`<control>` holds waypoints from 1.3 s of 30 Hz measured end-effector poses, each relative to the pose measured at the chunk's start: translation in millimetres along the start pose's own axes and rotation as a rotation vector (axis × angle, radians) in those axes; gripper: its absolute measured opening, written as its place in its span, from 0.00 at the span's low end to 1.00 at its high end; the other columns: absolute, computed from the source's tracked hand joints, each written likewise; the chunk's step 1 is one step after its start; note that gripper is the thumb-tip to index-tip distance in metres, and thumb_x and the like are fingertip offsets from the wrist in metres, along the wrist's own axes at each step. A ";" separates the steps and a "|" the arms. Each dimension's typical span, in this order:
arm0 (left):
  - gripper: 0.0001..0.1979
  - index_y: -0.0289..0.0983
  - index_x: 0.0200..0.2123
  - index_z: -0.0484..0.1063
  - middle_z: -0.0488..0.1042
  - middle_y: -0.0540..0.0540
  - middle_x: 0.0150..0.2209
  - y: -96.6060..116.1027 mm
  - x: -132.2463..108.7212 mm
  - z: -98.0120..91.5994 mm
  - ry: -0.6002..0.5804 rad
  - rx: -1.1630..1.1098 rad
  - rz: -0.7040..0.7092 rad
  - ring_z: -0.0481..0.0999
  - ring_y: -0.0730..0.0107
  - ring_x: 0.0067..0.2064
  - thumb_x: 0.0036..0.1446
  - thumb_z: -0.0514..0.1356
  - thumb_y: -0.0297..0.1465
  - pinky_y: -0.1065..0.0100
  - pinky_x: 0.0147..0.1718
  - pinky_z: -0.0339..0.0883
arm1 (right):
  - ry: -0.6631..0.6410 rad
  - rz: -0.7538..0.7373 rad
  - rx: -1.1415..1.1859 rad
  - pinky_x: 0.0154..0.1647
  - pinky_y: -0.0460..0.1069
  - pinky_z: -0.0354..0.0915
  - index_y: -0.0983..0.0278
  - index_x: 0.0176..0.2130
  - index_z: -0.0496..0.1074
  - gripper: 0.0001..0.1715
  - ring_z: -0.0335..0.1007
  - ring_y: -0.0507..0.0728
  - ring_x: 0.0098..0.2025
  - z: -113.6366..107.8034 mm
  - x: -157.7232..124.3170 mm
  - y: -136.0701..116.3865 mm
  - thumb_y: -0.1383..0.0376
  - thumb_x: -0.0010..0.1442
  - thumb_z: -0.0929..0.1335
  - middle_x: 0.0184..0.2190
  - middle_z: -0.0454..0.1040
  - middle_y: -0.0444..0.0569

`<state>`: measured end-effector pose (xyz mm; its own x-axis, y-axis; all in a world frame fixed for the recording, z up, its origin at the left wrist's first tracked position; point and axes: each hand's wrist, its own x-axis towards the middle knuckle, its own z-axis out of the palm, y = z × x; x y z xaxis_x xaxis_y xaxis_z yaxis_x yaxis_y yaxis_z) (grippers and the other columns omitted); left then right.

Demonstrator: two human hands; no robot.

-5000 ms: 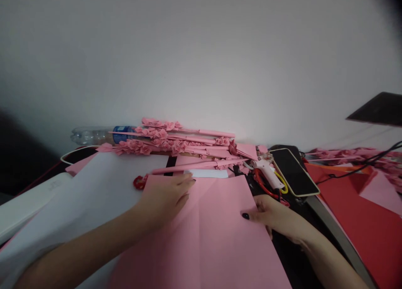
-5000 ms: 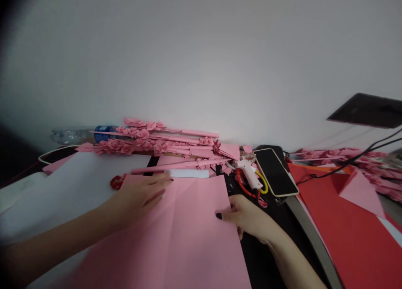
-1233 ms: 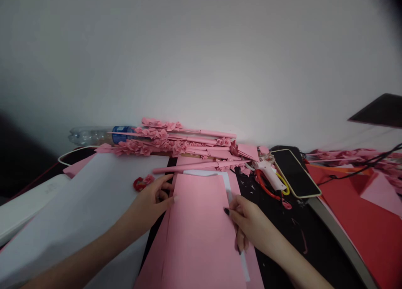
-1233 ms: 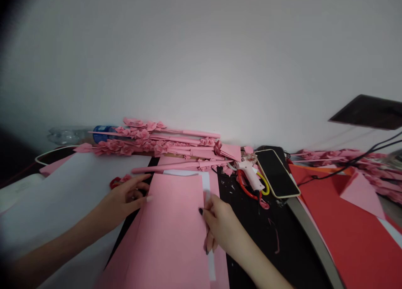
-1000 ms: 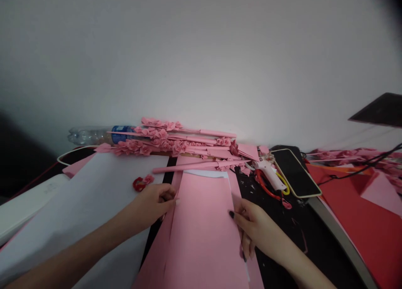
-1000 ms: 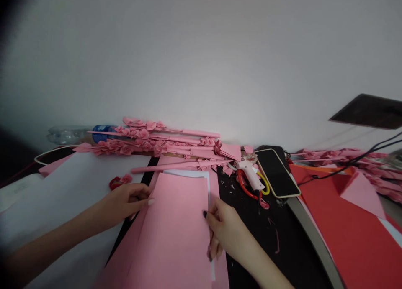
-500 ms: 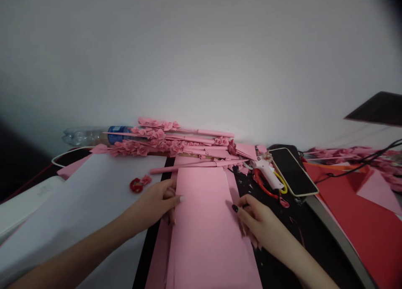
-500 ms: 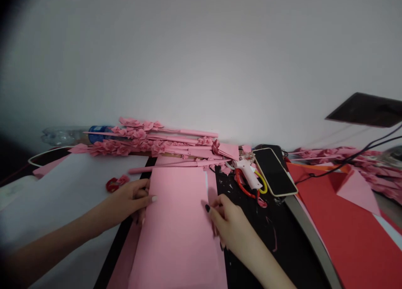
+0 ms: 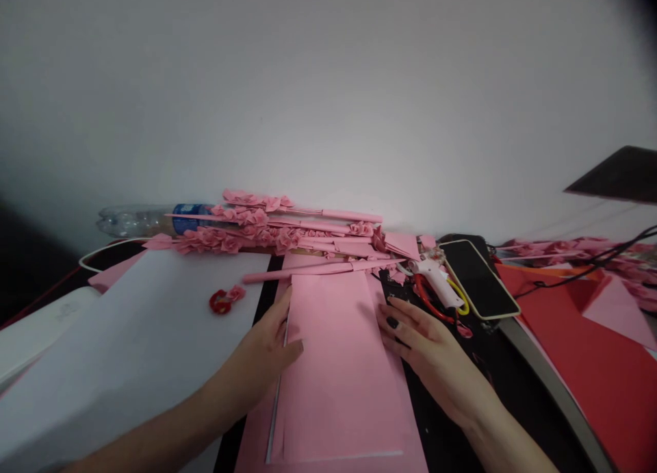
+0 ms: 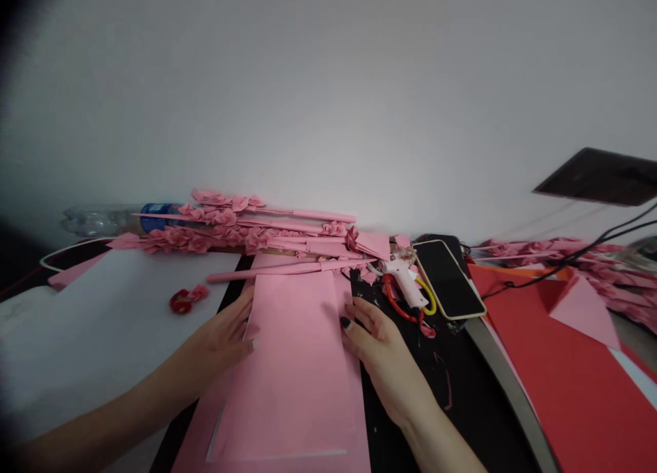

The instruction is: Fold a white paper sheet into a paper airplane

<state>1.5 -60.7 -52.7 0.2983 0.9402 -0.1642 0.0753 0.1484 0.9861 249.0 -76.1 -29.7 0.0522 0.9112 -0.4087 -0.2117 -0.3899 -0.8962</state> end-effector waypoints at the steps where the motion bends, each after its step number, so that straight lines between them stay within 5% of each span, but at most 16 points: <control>1: 0.41 0.41 0.66 0.44 0.43 0.46 0.68 -1.4 -1.1 2.8 0.012 -0.005 -0.005 0.41 0.59 0.68 0.48 0.56 0.28 0.55 0.63 0.44 | -0.004 0.015 0.070 0.55 0.54 0.61 0.62 0.51 0.66 0.28 0.65 0.59 0.55 0.2 1.1 -0.8 0.61 0.52 0.72 0.56 0.66 0.55; 8: 0.45 0.42 0.67 0.38 0.37 0.47 0.68 1.7 -2.2 12.3 0.080 -0.176 -0.096 0.37 0.62 0.68 0.46 0.54 0.26 0.54 0.64 0.37 | -0.147 0.049 0.084 0.38 0.49 0.67 0.65 0.42 0.74 0.18 0.73 0.54 0.34 2.8 5.9 -6.9 0.62 0.51 0.73 0.34 0.78 0.49; 11: 0.46 0.40 0.67 0.37 0.36 0.46 0.68 1.3 -1.4 15.8 0.082 -0.206 -0.097 0.37 0.62 0.68 0.46 0.54 0.27 0.55 0.64 0.36 | -0.302 0.006 -0.099 0.38 0.51 0.67 0.66 0.44 0.75 0.18 0.73 0.57 0.36 7.7 6.0 -7.4 0.62 0.54 0.71 0.36 0.78 0.51; 16: 0.47 0.38 0.67 0.38 0.36 0.43 0.68 -4.0 2.8 17.2 0.076 -0.234 -0.065 0.39 0.59 0.68 0.45 0.57 0.29 0.57 0.64 0.40 | -0.233 -0.190 -0.270 0.42 0.53 0.67 0.64 0.46 0.74 0.18 0.73 0.59 0.40 11.9 7.8 -1.3 0.60 0.56 0.69 0.41 0.78 0.52; 22: 0.44 0.40 0.65 0.44 0.46 0.41 0.67 11.8 2.2 11.6 0.101 -0.287 -0.096 0.50 0.58 0.66 0.48 0.62 0.32 0.58 0.61 0.53 | -0.221 -0.204 -0.176 0.39 0.52 0.69 0.62 0.51 0.70 0.22 0.74 0.59 0.40 6.3 6.2 -5.3 0.57 0.58 0.68 0.44 0.77 0.52; 26: 0.26 0.36 0.55 0.65 0.73 0.38 0.51 24.2 -2.7 17.0 -0.127 -0.338 -0.193 0.74 0.54 0.50 0.53 0.61 0.38 0.56 0.48 0.68 | -0.233 -0.234 -0.084 0.38 0.51 0.69 0.60 0.51 0.70 0.20 0.74 0.58 0.42 8.6 4.4 -12.8 0.59 0.58 0.69 0.46 0.76 0.51; 28: 0.19 0.34 0.45 0.72 0.78 0.41 0.39 28.4 -3.5 20.1 -0.122 -0.298 -0.208 0.78 0.57 0.40 0.55 0.60 0.40 0.59 0.41 0.71 | -0.245 -0.262 -0.051 0.40 0.51 0.69 0.58 0.50 0.70 0.18 0.73 0.58 0.43 14.1 1.6 -18.7 0.60 0.59 0.68 0.47 0.75 0.50; 34: 0.16 0.36 0.25 0.70 0.67 0.53 0.20 45.4 2.5 14.3 0.143 0.031 0.025 0.65 0.75 0.21 0.53 0.61 0.43 0.73 0.20 0.60 | -0.203 -0.476 -0.028 0.49 0.52 0.66 0.55 0.51 0.69 0.18 0.69 0.57 0.49 29.7 -5.5 -42.1 0.61 0.61 0.67 0.52 0.72 0.49; 39: 0.13 0.37 0.27 0.72 0.71 0.52 0.24 52.2 9.7 6.1 0.172 0.014 0.116 0.69 0.73 0.26 0.50 0.64 0.41 0.73 0.23 0.64 | -0.169 -0.653 -0.148 0.52 0.53 0.63 0.58 0.50 0.70 0.19 0.69 0.58 0.50 34.2 7.1 -40.1 0.58 0.60 0.68 0.50 0.73 0.51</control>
<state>14.1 -45.7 -2.9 0.1394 0.9894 -0.0416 0.0634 0.0330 0.9974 224.5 -49.4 9.2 -0.0320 0.9692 0.2444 -0.0522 0.2425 -0.9687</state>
